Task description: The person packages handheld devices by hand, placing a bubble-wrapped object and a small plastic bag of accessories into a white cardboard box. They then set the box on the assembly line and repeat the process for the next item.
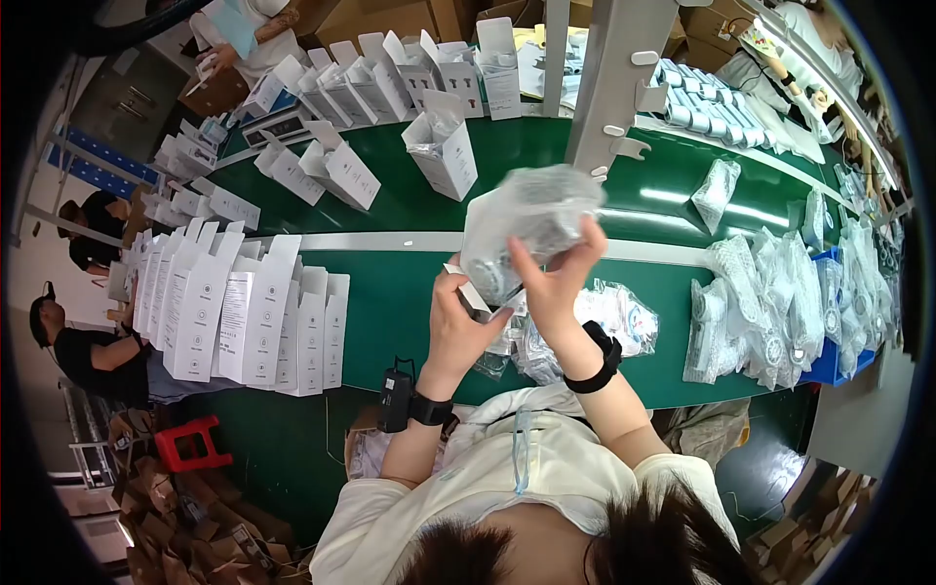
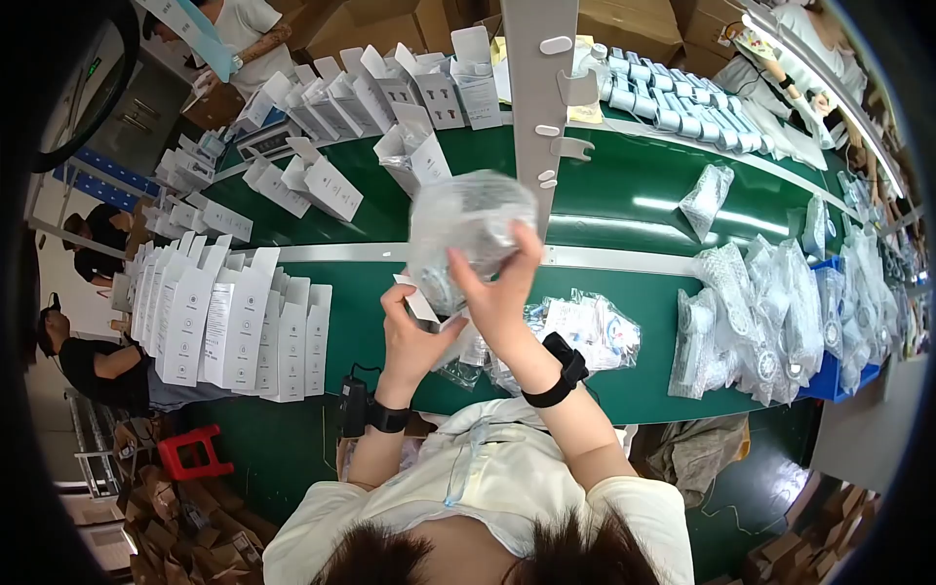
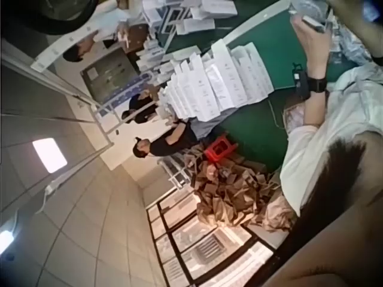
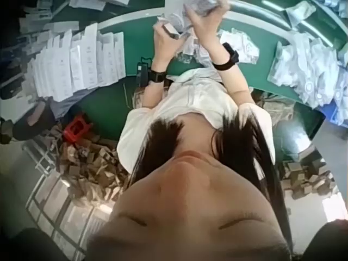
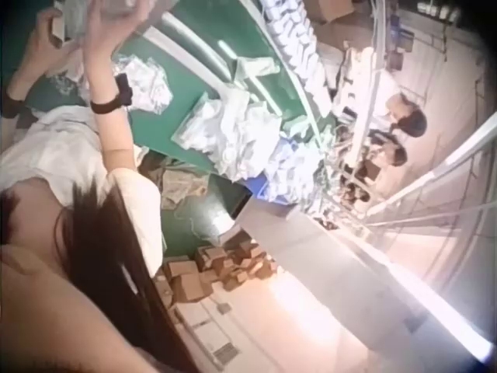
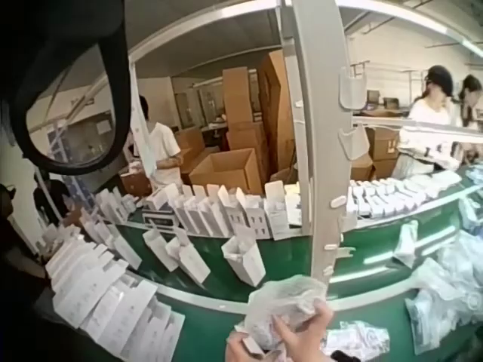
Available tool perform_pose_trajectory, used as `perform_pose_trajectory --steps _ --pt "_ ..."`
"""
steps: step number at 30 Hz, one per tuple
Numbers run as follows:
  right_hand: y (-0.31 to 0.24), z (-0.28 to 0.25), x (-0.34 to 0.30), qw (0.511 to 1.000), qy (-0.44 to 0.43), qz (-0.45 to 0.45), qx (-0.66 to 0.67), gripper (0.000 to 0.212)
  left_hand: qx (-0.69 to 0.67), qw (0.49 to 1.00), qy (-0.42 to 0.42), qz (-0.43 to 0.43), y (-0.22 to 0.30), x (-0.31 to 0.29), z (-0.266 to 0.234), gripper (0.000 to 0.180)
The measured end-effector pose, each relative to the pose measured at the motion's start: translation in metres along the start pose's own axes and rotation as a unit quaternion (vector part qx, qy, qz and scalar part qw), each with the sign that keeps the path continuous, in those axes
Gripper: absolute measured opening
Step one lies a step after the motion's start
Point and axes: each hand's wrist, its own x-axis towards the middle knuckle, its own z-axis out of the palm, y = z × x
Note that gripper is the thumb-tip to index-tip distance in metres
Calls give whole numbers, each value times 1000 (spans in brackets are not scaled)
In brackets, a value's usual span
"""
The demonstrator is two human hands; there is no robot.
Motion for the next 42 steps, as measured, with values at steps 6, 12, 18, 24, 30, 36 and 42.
perform_pose_trajectory --steps 6,12,18,24,30,36,42 --pt "3 -18 5 840 -387 -205 -319 37 -37 987 148 42 -40 19 -30 65" --pt "120 -80 -64 727 -478 14 -492 40 -68 988 140 -17 -105 5 -47 64" --pt "129 -78 -62 640 -560 76 -521 42 123 985 118 1 -72 14 -65 49" --pt "67 -16 -19 895 -324 193 -238 44 132 983 120 -42 -70 21 -80 24" --pt "60 44 -36 884 -421 -43 -196 28 91 979 137 -117 -76 27 -81 9" --pt "64 51 -32 611 -643 -216 -407 17 79 984 119 -107 -68 19 -91 12" --pt "65 40 -19 734 -612 -104 -275 55 408 852 322 60 -42 18 -155 36"
